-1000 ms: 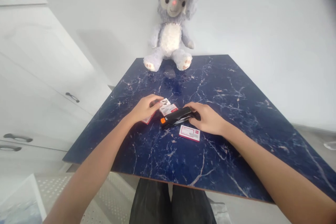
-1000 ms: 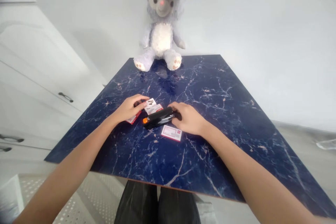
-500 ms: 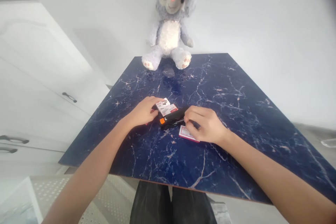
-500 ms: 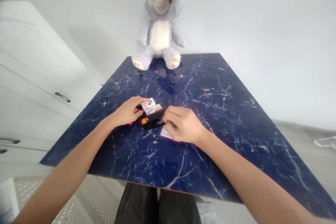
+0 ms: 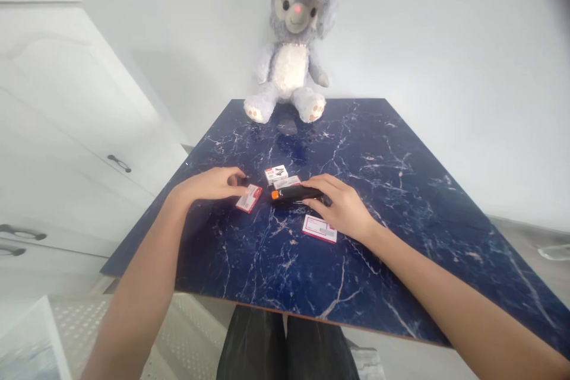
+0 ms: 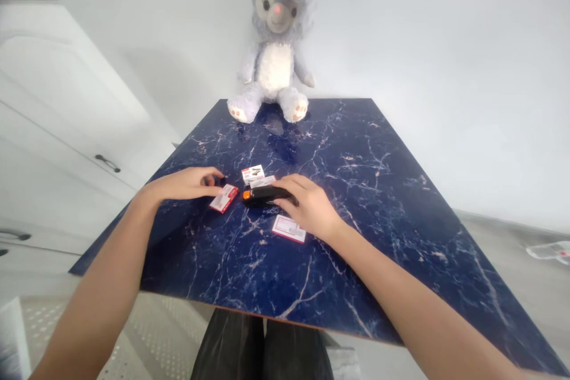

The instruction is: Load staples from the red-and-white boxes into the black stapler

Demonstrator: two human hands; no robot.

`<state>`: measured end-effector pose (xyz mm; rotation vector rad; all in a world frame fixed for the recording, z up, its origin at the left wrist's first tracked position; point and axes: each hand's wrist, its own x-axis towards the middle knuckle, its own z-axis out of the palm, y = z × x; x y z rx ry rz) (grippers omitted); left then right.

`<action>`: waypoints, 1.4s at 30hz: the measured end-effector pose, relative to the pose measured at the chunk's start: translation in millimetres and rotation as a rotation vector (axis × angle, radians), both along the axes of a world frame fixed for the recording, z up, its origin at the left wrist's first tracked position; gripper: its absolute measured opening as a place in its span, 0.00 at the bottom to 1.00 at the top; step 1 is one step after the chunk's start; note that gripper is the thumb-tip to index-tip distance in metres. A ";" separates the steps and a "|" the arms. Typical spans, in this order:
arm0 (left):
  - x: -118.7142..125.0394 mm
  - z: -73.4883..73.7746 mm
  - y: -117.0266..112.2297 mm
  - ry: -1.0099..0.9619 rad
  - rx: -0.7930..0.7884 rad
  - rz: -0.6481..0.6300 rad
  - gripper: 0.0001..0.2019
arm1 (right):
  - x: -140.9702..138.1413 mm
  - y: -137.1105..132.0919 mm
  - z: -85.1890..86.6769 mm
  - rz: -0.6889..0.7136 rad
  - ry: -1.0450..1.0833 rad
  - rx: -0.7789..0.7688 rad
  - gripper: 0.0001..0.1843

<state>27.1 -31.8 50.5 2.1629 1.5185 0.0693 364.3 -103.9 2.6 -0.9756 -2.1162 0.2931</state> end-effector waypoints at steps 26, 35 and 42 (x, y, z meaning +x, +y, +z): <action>67.6 -13.7 -26.6 -0.911 0.113 0.147 0.15 | -8.9 -20.1 17.6 -0.112 0.046 0.229 0.15; 50.1 -20.7 -11.1 -0.302 0.511 0.146 0.17 | 4.1 -9.0 18.1 -0.179 0.002 0.096 0.03; 48.1 -22.9 -15.8 -0.200 0.319 0.005 0.27 | 1.7 -10.0 18.5 -0.167 0.010 0.109 0.09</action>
